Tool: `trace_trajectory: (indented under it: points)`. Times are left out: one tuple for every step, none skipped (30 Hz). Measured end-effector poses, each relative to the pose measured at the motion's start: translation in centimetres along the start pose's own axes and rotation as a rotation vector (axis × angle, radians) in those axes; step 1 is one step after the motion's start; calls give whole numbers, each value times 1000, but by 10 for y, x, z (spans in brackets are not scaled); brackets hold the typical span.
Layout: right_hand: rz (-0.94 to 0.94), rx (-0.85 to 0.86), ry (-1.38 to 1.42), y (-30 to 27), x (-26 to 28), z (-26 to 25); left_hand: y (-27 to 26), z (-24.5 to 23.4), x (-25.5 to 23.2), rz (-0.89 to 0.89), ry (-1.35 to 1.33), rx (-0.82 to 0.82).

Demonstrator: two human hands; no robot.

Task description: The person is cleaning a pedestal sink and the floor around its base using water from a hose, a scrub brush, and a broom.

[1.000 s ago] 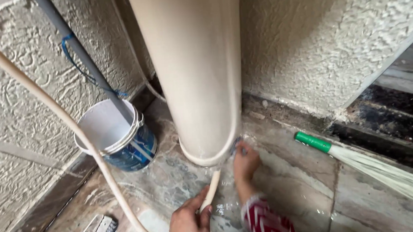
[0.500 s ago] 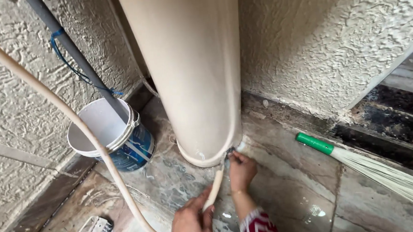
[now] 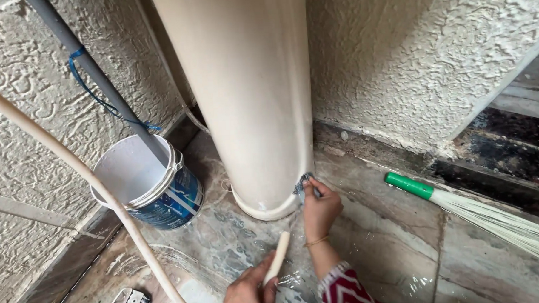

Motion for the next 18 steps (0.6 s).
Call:
trace_trajectory:
  points:
    - [-148, -37, -16, 8, -10, 1, 2, -2, -2, -27, -13, -5]
    - [-296, -73, -33, 15, -21, 1, 3, -4, -5, -53, -25, -10]
    - [-299, -75, -30, 20, -19, 1, 2, -5, -8, -49, -25, -13]
    - [-168, -55, -29, 28, -29, 2, 2, -5, -8, -81, -17, 1]
    - [-32, -33, -29, 32, -41, 4, 1, -5, -6, -117, -5, 18]
    - [-31, -34, -27, 22, -19, 6, 2, -2, -1, -117, -3, 17]
    - [-74, -23, 46, 11, 7, 5, 0, 0, -1, -64, -15, 0]
    - [-117, -12, 118, -2, 34, 4, -2, 2, -2, -11, -26, -17]
    - [-125, -13, 124, 15, 9, 2, 1, 1, -3, -4, -27, -24]
    - [-49, -17, 18, 33, -22, 1, 3, 0, -2, -30, -32, -37]
    - [34, -19, -90, 47, -58, 0, 3, -1, 2, -61, -33, -47]
    - [33, -18, -87, 43, -44, 0, 3, 0, 1, -59, -32, -50]
    - [-70, 2, 18, 38, -22, 5, 3, 1, -1, -29, -21, -34]
    - [-171, 21, 125, 31, 0, 9, 3, 1, -2, 1, -9, -18]
    - [-166, 35, 131, 24, 5, 11, 1, 0, -3, -10, -3, -28]
    - [-237, 11, 147, 16, 17, 9, -2, -4, -5, -15, -25, -62]
    - [-315, -14, 167, 10, 32, 8, -3, -8, -9, -13, -48, -103]
    - [-318, 1, 179, 27, 1, -1, -1, 1, -1, -19, -45, -121]
Point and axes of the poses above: each hand's wrist, its own y-axis towards the middle knuckle, its own z-axis out of the palm, x = y × z, the point moved 8 cm from there along y, towards the middle knuckle, and after that the axes turned 8 degrees about y, right-handed, at the moved point
